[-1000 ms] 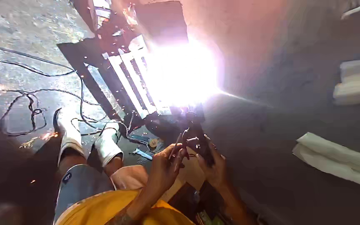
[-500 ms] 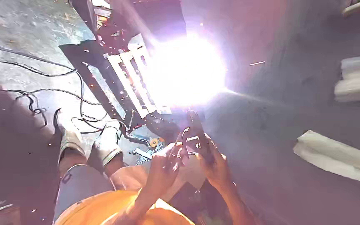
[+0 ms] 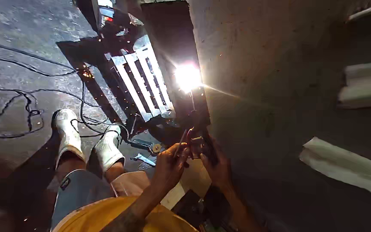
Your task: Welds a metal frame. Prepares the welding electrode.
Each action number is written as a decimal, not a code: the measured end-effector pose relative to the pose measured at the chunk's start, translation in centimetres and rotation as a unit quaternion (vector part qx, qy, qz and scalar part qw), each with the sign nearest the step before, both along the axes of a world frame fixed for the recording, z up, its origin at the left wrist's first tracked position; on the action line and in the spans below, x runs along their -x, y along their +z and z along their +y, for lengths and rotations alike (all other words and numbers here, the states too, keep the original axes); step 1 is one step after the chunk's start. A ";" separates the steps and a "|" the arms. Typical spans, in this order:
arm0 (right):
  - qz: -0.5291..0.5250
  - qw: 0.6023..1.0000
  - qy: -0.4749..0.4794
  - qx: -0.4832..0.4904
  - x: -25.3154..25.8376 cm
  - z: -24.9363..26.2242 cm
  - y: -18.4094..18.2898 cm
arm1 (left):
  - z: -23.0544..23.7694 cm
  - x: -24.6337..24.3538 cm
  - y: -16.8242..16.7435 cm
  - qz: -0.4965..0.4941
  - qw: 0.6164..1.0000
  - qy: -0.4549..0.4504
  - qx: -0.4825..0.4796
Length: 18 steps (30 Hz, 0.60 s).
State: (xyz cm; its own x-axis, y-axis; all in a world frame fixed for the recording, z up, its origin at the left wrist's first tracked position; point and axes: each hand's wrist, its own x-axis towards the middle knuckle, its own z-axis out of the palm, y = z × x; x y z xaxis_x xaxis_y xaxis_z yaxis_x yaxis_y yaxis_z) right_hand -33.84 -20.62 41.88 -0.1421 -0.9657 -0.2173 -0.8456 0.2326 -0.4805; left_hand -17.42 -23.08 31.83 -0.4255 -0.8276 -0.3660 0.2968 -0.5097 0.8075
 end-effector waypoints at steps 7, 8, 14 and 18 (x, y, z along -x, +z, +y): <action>-0.013 1.000 0.016 0.007 0.2 0.0 0.5 | 0.0 -0.1 0.7 0.006 1.000 0.003 -0.007; -0.012 1.000 0.018 0.009 0.2 -0.1 0.5 | -0.1 0.0 0.7 0.007 1.000 0.006 -0.009; -0.006 1.000 0.006 -0.011 0.0 -0.5 0.3 | -0.4 -0.2 0.7 0.009 1.000 0.004 -0.014; -0.001 1.000 0.003 -0.014 0.3 -1.0 -0.2 | -0.7 0.4 -0.3 0.004 1.000 0.011 -0.007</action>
